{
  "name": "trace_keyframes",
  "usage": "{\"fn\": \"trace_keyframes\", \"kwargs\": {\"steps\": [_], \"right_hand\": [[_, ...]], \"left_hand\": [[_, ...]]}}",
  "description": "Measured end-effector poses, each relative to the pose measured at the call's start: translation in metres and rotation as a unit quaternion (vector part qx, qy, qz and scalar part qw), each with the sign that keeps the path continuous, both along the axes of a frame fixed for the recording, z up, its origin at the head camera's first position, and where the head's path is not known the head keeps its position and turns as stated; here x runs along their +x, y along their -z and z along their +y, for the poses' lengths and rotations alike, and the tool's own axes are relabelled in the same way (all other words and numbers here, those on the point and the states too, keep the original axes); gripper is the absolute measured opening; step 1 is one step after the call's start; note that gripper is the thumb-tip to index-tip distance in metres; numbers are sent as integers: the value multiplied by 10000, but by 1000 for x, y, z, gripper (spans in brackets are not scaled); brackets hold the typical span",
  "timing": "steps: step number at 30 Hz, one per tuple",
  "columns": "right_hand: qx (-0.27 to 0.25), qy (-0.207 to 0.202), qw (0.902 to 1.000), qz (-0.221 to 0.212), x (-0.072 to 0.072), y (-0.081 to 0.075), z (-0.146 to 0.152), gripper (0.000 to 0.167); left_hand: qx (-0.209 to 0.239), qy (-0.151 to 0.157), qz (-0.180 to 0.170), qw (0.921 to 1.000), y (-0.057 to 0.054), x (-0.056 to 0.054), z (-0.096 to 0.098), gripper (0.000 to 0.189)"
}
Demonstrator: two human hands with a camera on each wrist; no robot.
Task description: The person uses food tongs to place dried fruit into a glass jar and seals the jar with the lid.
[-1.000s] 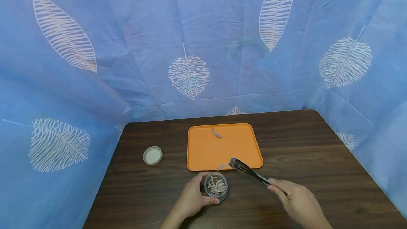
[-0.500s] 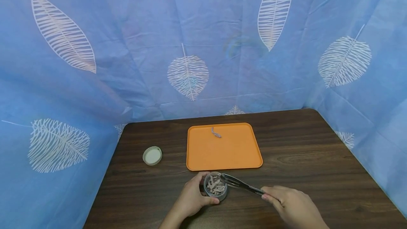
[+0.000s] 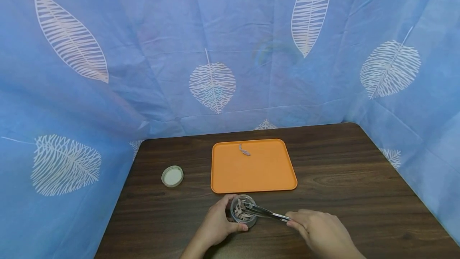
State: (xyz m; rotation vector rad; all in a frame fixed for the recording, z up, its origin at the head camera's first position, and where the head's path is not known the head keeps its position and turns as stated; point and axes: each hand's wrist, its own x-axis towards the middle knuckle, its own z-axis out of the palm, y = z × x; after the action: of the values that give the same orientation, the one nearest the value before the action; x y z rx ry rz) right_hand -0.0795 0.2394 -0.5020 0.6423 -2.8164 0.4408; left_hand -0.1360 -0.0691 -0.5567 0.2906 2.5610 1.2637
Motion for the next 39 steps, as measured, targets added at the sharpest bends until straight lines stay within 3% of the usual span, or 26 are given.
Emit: {"fn": "trace_keyframes", "kwargs": {"steps": [4,11,15,23,31,35,39], "right_hand": [[-87,92,9998,-160,-3,-3,-6,15],[-280,515,9941,-908,-11,-13,-12,23],[-195,803,9914,-1014,-18,-16,-15,29],[-214,881,9951,-386,-29,-14,-18,42],[-92,893,9960,42,-51,-6,-21,42],[-103,926,9955,143,-61,-3,-24,44],[-134,1028,9946,-24,-72,-1,-28,45]], "left_hand": [[21,0,8,10000,-1,0,0,91],[19,-38,-83,10000,-2,-1,0,92],[32,-63,-77,9999,-1,-1,-1,92],[32,-101,-195,9998,1,-2,0,92],[87,-92,-230,9997,1,-2,0,91],[119,-86,-216,9997,2,-3,0,90],[263,-70,-285,9992,3,-3,-1,89]]}}
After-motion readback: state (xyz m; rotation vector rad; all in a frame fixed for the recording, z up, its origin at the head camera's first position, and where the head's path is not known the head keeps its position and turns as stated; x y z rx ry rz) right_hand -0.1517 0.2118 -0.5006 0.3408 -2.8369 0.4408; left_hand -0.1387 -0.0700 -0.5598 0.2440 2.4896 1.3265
